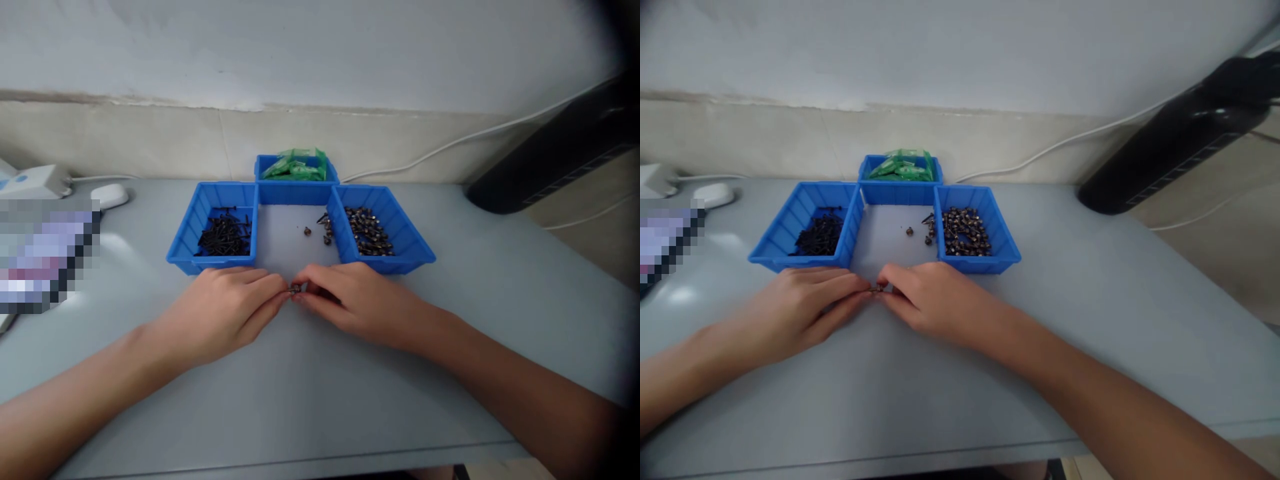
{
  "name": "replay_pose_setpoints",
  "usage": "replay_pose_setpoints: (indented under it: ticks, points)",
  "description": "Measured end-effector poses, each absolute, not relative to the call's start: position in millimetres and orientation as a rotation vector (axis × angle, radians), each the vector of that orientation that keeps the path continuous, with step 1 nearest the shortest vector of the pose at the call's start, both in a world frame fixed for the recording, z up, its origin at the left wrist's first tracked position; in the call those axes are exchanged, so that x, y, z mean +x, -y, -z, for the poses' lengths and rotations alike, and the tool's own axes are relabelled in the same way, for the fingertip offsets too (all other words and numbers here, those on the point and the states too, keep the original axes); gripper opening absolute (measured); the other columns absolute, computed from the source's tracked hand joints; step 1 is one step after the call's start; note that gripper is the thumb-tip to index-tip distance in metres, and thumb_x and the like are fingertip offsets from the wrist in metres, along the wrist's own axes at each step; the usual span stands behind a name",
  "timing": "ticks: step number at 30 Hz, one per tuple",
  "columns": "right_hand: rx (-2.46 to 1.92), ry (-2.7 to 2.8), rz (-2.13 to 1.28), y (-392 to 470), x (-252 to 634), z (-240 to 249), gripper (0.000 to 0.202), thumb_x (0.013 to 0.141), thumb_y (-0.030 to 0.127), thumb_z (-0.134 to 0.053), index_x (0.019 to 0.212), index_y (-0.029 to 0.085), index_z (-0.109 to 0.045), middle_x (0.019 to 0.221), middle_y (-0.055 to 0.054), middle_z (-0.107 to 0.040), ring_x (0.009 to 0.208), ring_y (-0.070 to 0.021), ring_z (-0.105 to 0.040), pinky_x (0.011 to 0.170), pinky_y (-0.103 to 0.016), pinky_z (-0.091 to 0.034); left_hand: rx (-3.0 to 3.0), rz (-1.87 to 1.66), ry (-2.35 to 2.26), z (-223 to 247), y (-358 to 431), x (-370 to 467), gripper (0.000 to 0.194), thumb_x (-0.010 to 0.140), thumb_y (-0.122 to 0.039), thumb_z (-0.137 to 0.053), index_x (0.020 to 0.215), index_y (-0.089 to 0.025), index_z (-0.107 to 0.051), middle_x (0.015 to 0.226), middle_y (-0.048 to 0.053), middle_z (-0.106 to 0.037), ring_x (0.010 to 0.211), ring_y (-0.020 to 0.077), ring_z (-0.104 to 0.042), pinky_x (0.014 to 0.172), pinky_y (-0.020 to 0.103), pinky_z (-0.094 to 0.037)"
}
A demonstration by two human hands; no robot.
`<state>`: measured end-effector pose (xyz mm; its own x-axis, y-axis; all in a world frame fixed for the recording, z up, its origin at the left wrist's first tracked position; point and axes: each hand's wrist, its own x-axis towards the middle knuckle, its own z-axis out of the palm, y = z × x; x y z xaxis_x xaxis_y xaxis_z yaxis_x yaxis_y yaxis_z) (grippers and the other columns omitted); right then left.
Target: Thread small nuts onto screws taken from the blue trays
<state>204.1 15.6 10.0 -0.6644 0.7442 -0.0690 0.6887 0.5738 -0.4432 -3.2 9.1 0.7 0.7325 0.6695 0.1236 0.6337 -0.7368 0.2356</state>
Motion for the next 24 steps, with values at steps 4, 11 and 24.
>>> replay_pose_setpoints:
  ticks: [4, 11, 24]
  points:
    - [-1.157, 2.699, -0.605, -15.8, 204.3, -8.7, 0.024, 0.093, 0.030, -0.039, 0.082, 0.017, -0.055, 0.069, 0.000, -0.060, 0.059, -0.0125, -0.055, 0.055, -0.024, -0.032, 2.761, -0.284, -1.054, -1.2, -10.1, -2.3, 0.029, 0.093, -0.026, -0.034, 0.085, -0.017, -0.061, 0.069, 0.002, -0.059, 0.063, 0.0138, -0.057, 0.060, 0.025, -0.044]
    - [-1.174, 2.635, -0.675, -15.1, 206.2, -8.5, 0.025, 0.093, 0.036, -0.038, 0.091, 0.019, -0.056, 0.073, 0.001, -0.061, 0.061, -0.0118, -0.055, 0.054, -0.023, -0.032, 2.743, -0.243, -1.057, -2.2, -9.4, -1.8, 0.033, 0.094, -0.026, -0.030, 0.076, -0.016, -0.057, 0.065, 0.001, -0.055, 0.058, 0.0143, -0.054, 0.056, 0.027, -0.041]
    - [-1.207, 2.716, -0.598, -15.1, 204.1, -9.9, 0.018, 0.092, 0.028, -0.040, 0.086, 0.019, -0.054, 0.071, 0.000, -0.061, 0.060, -0.0131, -0.056, 0.054, -0.024, -0.033, 2.718, -0.215, -1.109, -2.2, -8.3, -2.2, 0.033, 0.095, -0.030, -0.030, 0.075, -0.018, -0.054, 0.065, 0.000, -0.054, 0.061, 0.0147, -0.054, 0.059, 0.028, -0.041]
